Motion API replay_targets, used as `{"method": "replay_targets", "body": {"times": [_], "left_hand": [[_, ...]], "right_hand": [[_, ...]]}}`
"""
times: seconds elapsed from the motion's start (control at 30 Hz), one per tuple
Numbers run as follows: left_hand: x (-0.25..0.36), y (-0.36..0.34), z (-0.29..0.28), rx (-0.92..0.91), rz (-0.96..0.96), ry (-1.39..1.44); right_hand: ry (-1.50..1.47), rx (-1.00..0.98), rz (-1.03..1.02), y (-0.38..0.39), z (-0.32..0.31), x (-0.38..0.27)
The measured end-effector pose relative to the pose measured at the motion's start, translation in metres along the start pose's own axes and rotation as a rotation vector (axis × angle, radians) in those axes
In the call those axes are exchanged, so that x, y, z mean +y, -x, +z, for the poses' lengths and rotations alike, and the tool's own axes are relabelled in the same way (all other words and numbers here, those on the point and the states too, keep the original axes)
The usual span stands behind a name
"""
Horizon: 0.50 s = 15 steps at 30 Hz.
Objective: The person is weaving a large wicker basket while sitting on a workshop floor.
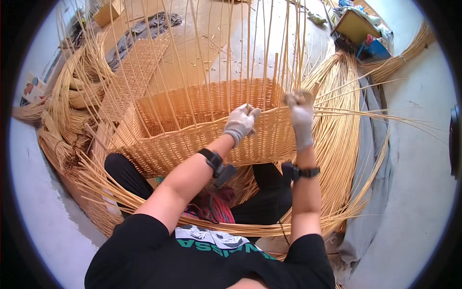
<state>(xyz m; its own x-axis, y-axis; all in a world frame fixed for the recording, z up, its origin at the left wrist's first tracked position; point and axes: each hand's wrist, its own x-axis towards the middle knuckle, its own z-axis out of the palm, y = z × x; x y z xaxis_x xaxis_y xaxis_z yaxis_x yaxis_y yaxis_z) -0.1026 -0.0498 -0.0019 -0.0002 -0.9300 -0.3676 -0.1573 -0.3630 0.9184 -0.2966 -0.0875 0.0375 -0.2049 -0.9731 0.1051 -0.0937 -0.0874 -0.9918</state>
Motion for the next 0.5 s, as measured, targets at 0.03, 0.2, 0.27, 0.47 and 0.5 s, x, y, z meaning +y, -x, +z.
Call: {"method": "replay_targets", "body": {"times": [0.03,0.2,0.27,0.47,0.5], "left_hand": [[-0.002,0.002,0.001,0.062,0.024,-0.04],[0.001,0.004,-0.005,0.163,0.021,-0.167],[0.0,-0.003,-0.004,0.159,0.009,-0.226],[0.0,0.009,0.002,0.129,0.059,0.258],[0.004,0.013,0.003,0.298,0.367,0.147]], "right_hand": [[0.112,-0.099,-0.196,-0.014,0.022,-0.006],[0.293,-0.281,-0.682,-0.043,0.064,-0.045],[-0.087,-0.248,-0.577,-0.018,0.028,-0.037],[-0.295,-0.041,-0.331,0.03,-0.04,0.025],[-0.219,-0.007,-0.098,0.023,-0.051,0.029]]}}
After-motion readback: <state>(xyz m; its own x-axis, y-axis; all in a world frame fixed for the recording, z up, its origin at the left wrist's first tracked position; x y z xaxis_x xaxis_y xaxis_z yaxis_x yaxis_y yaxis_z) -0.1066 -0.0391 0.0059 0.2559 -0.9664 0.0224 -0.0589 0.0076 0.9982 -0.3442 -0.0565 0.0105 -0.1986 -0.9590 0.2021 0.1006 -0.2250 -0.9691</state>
